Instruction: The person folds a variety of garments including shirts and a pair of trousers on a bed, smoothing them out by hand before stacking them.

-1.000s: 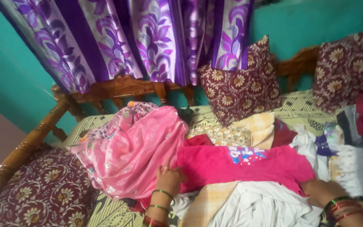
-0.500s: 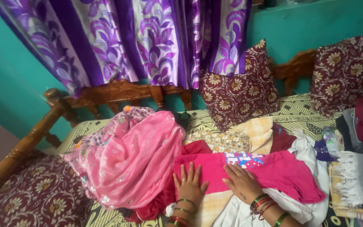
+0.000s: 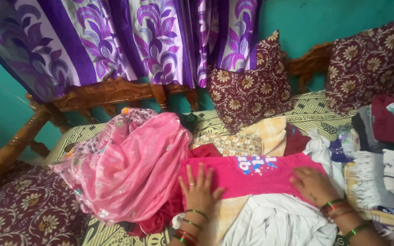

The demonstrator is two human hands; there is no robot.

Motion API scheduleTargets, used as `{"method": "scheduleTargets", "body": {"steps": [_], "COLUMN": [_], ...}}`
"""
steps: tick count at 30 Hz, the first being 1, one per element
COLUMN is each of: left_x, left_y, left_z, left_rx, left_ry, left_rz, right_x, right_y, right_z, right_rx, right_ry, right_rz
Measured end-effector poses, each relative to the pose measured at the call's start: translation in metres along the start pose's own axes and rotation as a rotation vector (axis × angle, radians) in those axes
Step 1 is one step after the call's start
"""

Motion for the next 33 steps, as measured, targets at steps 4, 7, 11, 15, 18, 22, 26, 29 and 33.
{"method": "scheduleTargets", "body": {"steps": [4, 7, 11, 15, 18, 22, 26, 29, 33], "left_x": [-0.018, -0.027, -0.021, -0.003, 0.007, 0.010, 0.011, 0.009, -0.017], "left_y": [-0.011, -0.032, -0.042, -0.044, -0.027, -0.029, -0.029, -0.035, -0.025], "left_z": [0.051, 0.074, 0.088, 0.145, 0.198, 0.224, 0.208, 0.205, 0.210], "left_rx": [-0.183, -0.200, -0.244, -0.231, -0.339, -0.519, -0.642, -0.647, -0.628], "left_ry": [-0.264, -0.348, -0.321, -0.394, -0.426, -0.297, -0.042, -0.023, -0.203], "left_rz": [0.056, 0.011, -0.011, 0.019, 0.327, 0.180, 0.120, 0.128, 0.530], "right_x": [-0.039, -0.052, -0.052, -0.039, -0.029, -0.012, 0.011, 0.024, 0.030], "right_y": [0.018, 0.029, 0.027, 0.039, 0.055, 0.069, 0.048, 0.043, 0.032], "right_z": [-0.035, -0.026, 0.007, 0.008, 0.003, -0.010, -0.039, -0.061, -0.048], "right_rx": [-0.138, -0.318, -0.317, -0.344, -0.309, -0.215, -0.069, 0.135, 0.165], "right_ry": [0.126, 0.055, -0.008, 0.090, -0.056, -0.138, 0.144, 0.407, 0.213], "right_rz": [-0.094, -0.161, -0.152, -0.077, -0.152, -0.034, 0.335, 0.455, 0.173]}}
Point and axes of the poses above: each hand's wrist, its own x-axis towards the middle knuckle, its own y-axis out of the back of the hand, z = x × y, the point moved 8 cm from there along x, towards the middle knuckle, and after that the axes turned 7 degrees about x, right-handed, at the moved point
